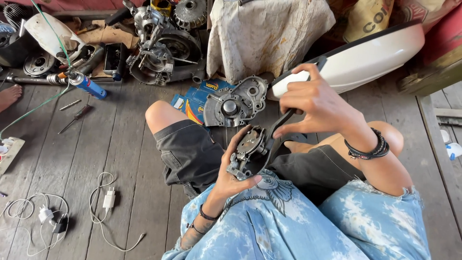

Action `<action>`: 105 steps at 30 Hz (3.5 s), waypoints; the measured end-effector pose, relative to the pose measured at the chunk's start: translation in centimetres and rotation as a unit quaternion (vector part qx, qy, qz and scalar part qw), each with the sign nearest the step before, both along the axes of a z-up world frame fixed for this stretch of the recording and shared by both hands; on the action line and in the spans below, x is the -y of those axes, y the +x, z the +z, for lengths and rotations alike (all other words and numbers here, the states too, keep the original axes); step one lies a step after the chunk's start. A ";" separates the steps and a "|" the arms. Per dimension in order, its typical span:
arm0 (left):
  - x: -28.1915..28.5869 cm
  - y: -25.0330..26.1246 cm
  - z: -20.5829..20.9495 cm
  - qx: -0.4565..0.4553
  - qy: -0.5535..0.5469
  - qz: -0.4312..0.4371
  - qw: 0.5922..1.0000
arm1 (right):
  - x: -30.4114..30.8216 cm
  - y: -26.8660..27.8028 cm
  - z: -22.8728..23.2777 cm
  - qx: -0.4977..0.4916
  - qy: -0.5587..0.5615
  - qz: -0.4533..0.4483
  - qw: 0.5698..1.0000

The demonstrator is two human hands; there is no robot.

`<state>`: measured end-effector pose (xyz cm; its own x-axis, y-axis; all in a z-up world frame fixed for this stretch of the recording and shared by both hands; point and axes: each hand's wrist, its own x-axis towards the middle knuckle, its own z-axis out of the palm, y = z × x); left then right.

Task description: The person sits cross-legged on a wooden floor and scrubs a metallic mechanical part with a wire brush. They rotate the part to clean various surfaces, including the interior and exterior, while other engine components and tools lie nearby.

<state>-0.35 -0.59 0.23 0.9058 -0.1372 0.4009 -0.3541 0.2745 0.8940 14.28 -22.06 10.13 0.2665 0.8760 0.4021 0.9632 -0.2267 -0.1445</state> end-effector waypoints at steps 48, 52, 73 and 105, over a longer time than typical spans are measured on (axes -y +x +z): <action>0.3 0.6 -1.5 0.029 -0.032 0.140 0.989 | -1.4 -1.5 -2.5 0.135 0.004 -0.113 0.984; 0.5 0.6 -1.7 0.045 0.011 0.207 0.977 | -2.1 -2.0 -2.9 0.159 0.023 -0.113 0.981; 0.9 0.9 -1.7 0.051 0.035 0.226 0.972 | -1.0 -1.9 -2.1 0.213 0.036 -0.150 0.965; 1.0 0.6 -0.6 0.013 0.062 0.254 0.965 | -2.5 -3.5 -2.3 0.268 0.024 -0.169 0.948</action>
<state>0.23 -1.54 -0.40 0.8589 0.2727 0.4335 -0.4376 -0.0491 0.8978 10.80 -19.57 7.86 0.2749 0.7544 0.5961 0.7752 -0.5407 0.3267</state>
